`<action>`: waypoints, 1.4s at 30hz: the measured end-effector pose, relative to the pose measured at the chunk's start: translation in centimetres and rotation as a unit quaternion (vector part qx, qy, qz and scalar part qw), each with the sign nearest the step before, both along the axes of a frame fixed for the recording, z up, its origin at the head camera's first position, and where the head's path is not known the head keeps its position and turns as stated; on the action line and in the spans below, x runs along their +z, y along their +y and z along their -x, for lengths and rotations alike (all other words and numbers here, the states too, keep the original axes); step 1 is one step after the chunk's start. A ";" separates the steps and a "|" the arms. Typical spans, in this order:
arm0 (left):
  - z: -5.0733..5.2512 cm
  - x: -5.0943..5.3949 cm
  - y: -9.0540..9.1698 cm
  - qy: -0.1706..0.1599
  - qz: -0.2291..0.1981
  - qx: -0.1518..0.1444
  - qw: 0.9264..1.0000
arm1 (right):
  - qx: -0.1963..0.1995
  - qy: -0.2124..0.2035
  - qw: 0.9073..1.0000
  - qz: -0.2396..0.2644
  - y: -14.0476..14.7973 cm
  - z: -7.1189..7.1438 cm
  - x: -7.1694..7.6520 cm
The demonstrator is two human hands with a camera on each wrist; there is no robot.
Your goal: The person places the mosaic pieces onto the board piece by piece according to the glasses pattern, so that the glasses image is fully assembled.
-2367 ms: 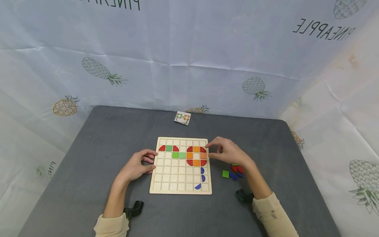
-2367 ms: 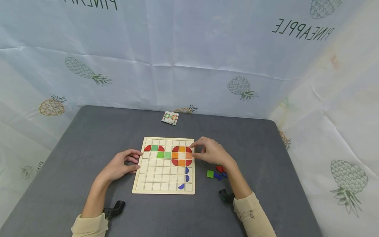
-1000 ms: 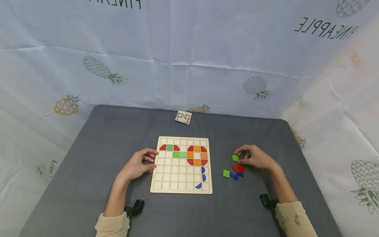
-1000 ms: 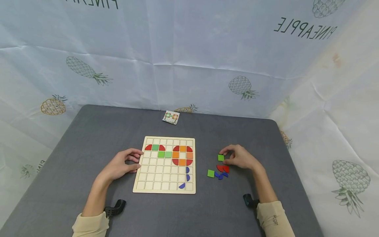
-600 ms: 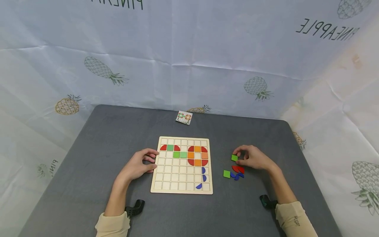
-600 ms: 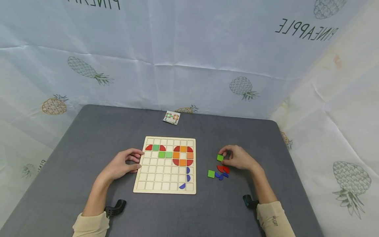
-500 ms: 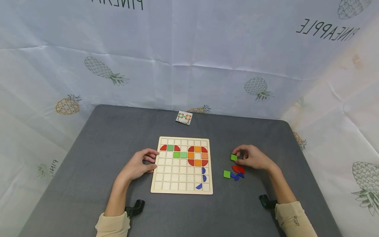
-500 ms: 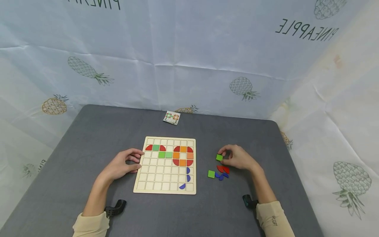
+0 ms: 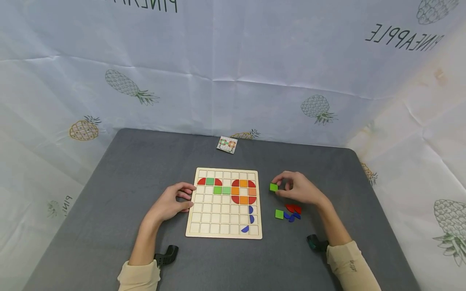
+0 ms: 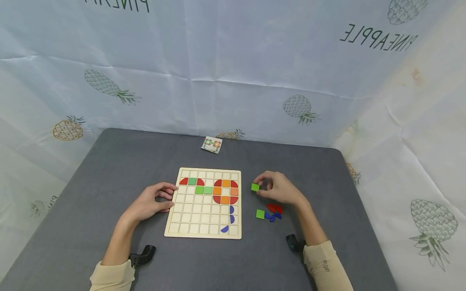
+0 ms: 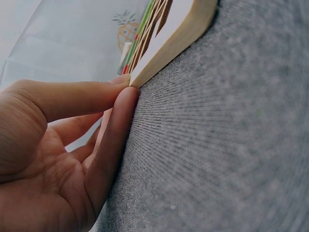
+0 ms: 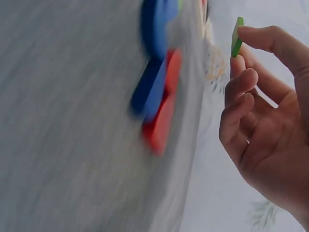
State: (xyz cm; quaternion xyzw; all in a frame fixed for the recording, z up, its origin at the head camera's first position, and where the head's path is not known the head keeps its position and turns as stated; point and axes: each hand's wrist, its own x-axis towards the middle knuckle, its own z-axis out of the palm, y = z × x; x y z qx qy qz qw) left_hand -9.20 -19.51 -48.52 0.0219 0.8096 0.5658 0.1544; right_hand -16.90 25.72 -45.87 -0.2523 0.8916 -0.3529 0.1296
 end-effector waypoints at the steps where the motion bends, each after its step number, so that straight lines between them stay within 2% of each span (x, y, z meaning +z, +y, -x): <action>1: 0.0 0.0 0.0 0.000 0.000 0.000 1.000 | 0.003 -0.001 1.000 0.003 -0.5 0.1 0.1; 12: 0.0 0.0 0.1 -0.002 0.003 0.001 1.000 | 0.052 -0.004 0.998 0.038 -6.9 1.3 1.6; 18: 0.0 0.1 0.1 -0.003 0.002 0.003 1.000 | 0.083 -0.008 0.996 0.039 -10.5 1.8 1.6; 31: 0.1 0.0 0.0 0.000 0.007 0.000 1.000 | 0.121 -0.015 0.993 -0.005 -18.1 1.9 1.2; 42: 0.1 0.0 -0.1 -0.002 0.006 -0.006 1.000 | 0.121 0.020 0.986 -0.113 -22.5 1.8 0.9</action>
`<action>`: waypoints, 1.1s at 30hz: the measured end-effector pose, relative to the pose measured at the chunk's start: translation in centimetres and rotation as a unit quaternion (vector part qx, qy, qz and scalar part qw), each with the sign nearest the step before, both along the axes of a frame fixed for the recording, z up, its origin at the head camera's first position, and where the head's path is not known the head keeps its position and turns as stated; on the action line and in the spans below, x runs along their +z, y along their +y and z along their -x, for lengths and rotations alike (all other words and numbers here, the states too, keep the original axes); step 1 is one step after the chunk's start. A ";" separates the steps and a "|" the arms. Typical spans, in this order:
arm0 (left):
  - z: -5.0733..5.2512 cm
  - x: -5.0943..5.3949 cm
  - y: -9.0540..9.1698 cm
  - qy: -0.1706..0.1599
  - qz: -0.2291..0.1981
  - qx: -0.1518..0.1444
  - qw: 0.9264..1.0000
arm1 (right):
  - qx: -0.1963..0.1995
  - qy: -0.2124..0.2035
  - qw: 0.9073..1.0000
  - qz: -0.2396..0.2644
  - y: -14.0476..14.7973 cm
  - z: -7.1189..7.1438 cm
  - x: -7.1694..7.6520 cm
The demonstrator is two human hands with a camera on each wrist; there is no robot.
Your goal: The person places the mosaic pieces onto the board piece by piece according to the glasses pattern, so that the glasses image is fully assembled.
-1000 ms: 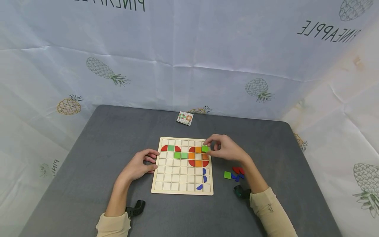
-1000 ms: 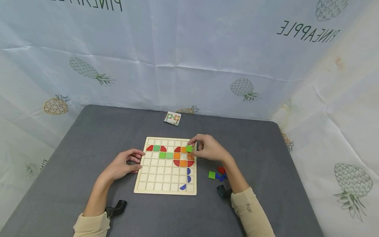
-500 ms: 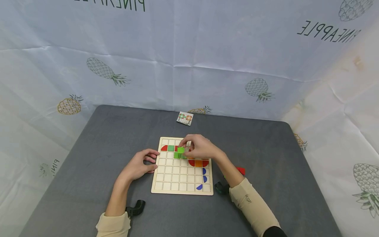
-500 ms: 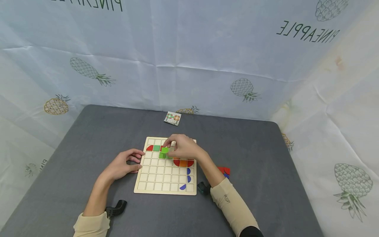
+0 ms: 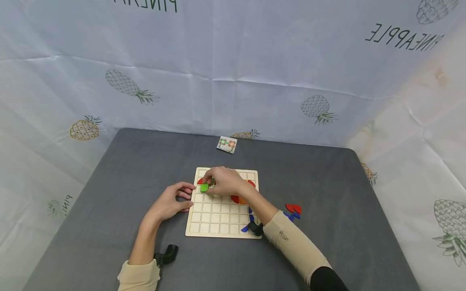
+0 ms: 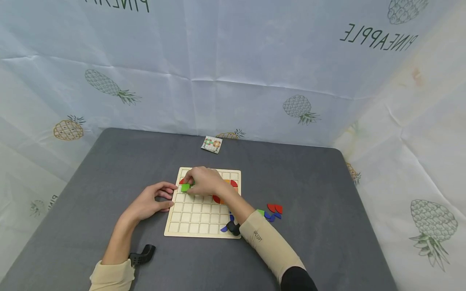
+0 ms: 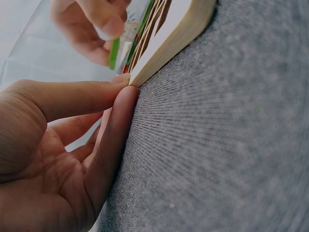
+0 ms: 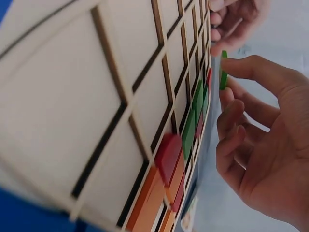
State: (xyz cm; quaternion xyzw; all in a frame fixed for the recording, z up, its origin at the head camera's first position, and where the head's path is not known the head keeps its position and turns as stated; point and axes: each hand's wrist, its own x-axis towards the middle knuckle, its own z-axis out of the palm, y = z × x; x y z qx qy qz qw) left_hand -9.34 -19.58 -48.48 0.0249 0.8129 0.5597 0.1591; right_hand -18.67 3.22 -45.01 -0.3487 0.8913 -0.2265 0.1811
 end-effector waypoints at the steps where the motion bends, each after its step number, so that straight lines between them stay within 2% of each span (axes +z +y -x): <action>1: 0.0 0.0 0.0 0.000 -0.001 -0.001 1.000 | -0.001 0.007 1.000 -0.010 -0.3 0.0 0.0; 7: 0.1 0.0 -0.1 0.001 -0.006 -0.003 1.000 | -0.013 0.037 0.998 -0.047 -1.6 -0.3 -0.1; 15: 0.3 -0.2 -0.1 -0.002 -0.006 0.000 1.000 | -0.015 0.053 0.997 -0.059 -2.4 -0.5 -0.5; 26: 0.2 -0.3 -0.1 -0.001 -0.005 0.000 1.000 | -0.021 0.030 0.998 -0.046 -1.6 -0.7 0.0; 33: 0.2 -0.3 -0.1 0.002 -0.004 0.001 1.000 | -0.032 0.004 0.999 -0.004 0.5 -1.1 0.8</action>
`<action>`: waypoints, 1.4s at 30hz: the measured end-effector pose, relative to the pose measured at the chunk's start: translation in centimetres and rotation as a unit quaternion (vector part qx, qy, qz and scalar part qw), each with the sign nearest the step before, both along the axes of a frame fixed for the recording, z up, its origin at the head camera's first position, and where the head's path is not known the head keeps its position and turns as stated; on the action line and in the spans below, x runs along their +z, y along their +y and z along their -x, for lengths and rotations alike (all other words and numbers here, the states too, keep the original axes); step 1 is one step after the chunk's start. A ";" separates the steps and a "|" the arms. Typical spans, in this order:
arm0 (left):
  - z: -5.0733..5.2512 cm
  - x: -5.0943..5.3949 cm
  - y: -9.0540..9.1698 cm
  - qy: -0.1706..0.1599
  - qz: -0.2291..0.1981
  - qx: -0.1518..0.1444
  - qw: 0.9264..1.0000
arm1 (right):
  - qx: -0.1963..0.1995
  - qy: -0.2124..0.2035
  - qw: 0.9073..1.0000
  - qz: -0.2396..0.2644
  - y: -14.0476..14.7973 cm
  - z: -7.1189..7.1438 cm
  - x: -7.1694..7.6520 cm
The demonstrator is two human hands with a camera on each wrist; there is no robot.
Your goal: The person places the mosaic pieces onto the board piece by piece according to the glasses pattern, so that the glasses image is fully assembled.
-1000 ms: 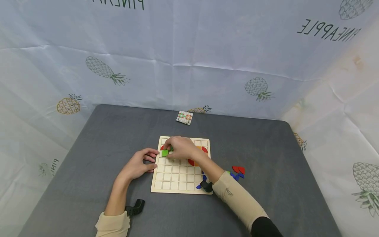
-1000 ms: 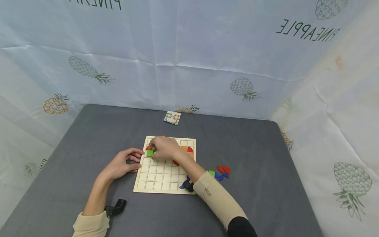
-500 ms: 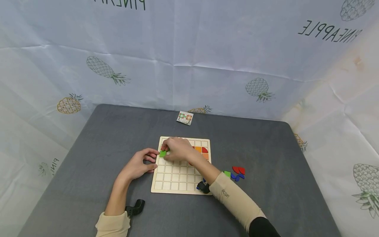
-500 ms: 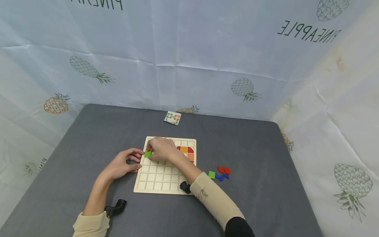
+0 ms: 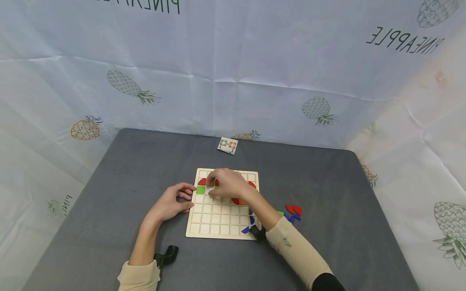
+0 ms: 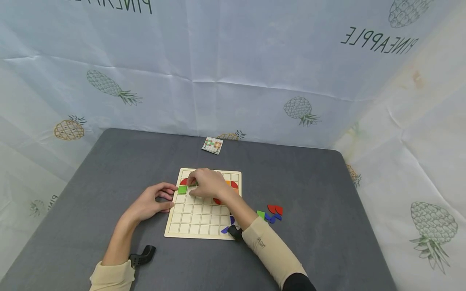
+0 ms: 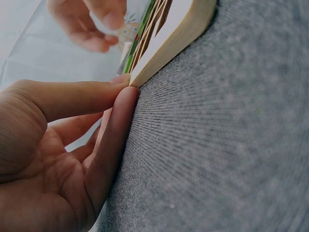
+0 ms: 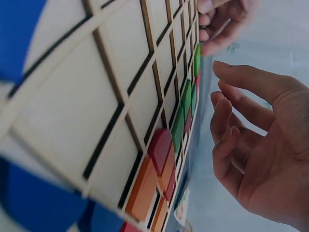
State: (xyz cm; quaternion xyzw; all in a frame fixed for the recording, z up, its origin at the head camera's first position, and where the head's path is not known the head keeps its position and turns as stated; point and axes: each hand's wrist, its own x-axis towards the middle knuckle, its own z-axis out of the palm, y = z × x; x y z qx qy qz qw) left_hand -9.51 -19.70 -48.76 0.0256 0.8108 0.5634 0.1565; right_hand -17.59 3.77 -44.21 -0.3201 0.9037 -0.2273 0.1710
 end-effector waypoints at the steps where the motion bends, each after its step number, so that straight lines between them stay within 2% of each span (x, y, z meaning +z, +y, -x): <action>1: 0.0 0.0 0.0 -0.001 0.001 0.001 1.000 | -0.002 0.002 1.000 0.007 0.4 -0.1 0.0; 14: -0.4 0.1 0.0 -0.008 0.010 0.009 1.000 | -0.039 -0.017 0.997 0.058 6.9 -1.1 0.5; 18: -0.3 0.1 0.0 -0.009 0.013 0.011 1.000 | -0.063 -0.036 0.995 0.063 9.3 -1.3 0.6; 25: -0.3 0.1 0.0 -0.008 0.010 0.010 1.000 | -0.084 -0.042 0.993 0.078 14.2 -1.9 0.8; 30: -0.2 0.1 0.1 -0.006 0.010 0.010 1.000 | -0.103 -0.075 0.988 0.084 17.7 -2.1 0.4; 37: -0.2 0.2 0.1 -0.007 0.008 0.009 1.000 | -0.092 -0.133 0.983 0.082 22.1 -2.6 -0.5; 42: -0.2 0.2 0.3 -0.006 0.008 0.008 1.000 | -0.096 -0.156 0.980 0.076 24.7 -2.8 -1.2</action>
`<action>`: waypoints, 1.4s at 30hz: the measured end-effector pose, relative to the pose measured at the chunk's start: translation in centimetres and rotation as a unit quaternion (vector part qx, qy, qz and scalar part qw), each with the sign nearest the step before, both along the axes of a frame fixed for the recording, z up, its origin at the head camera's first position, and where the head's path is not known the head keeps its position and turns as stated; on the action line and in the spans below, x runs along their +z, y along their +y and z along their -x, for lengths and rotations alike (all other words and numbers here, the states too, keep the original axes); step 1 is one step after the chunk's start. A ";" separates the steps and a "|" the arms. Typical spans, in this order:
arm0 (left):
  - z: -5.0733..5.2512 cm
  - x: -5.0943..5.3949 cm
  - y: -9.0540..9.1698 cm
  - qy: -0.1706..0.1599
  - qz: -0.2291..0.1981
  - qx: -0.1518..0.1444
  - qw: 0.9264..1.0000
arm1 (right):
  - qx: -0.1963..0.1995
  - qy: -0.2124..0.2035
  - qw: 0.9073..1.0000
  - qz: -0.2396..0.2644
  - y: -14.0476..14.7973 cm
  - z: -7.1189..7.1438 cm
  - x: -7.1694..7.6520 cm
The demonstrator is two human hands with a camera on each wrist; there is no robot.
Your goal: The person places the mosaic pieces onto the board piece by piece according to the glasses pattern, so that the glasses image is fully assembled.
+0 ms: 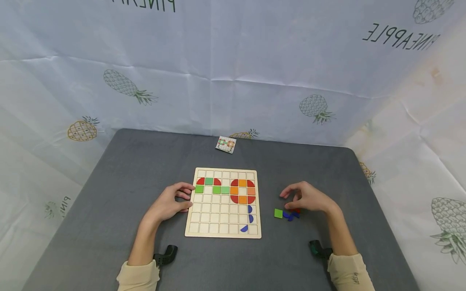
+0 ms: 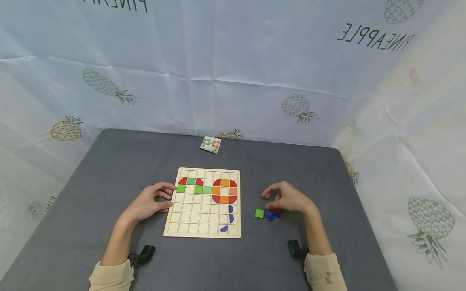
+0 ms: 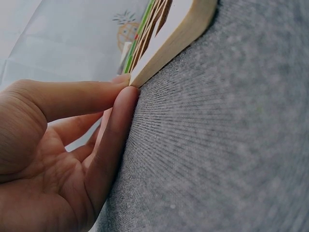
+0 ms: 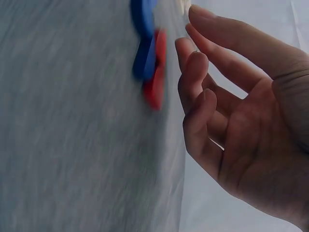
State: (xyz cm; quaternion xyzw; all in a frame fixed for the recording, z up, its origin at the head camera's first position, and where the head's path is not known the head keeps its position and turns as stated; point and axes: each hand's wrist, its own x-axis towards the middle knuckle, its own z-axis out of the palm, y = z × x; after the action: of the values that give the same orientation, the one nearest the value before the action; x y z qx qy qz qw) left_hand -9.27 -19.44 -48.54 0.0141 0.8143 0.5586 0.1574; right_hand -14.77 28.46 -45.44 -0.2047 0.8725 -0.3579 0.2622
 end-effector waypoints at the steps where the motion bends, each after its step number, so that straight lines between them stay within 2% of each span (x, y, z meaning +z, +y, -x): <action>1: 0.0 0.0 0.0 0.000 0.000 0.000 1.000 | 0.000 -0.004 1.000 0.001 0.5 0.0 -0.1; 8: 0.1 0.0 0.0 -0.001 -0.003 0.000 1.000 | 0.014 -0.030 0.999 0.018 3.1 -0.3 -0.5; 15: 0.1 0.0 0.0 0.001 -0.001 -0.001 1.000 | 0.017 -0.050 0.998 0.033 4.0 -0.6 -0.3; 29: 0.1 0.0 0.1 0.003 0.001 -0.001 1.000 | 0.020 -0.007 1.000 0.002 4.8 -0.4 -1.1; 36: 0.0 0.0 0.1 0.002 0.001 0.001 1.000 | 0.027 0.007 1.000 0.006 5.1 -0.3 -1.3; 42: 0.1 0.0 0.1 0.001 0.002 0.004 1.000 | 0.020 0.033 0.999 -0.009 5.0 -0.4 -1.5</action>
State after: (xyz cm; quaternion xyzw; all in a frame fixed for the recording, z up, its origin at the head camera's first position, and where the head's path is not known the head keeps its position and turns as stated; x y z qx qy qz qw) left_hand -9.34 -19.32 -48.58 0.0114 0.8157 0.5573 0.1546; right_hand -14.40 33.45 -46.97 -0.2312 0.8799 -0.3373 0.2420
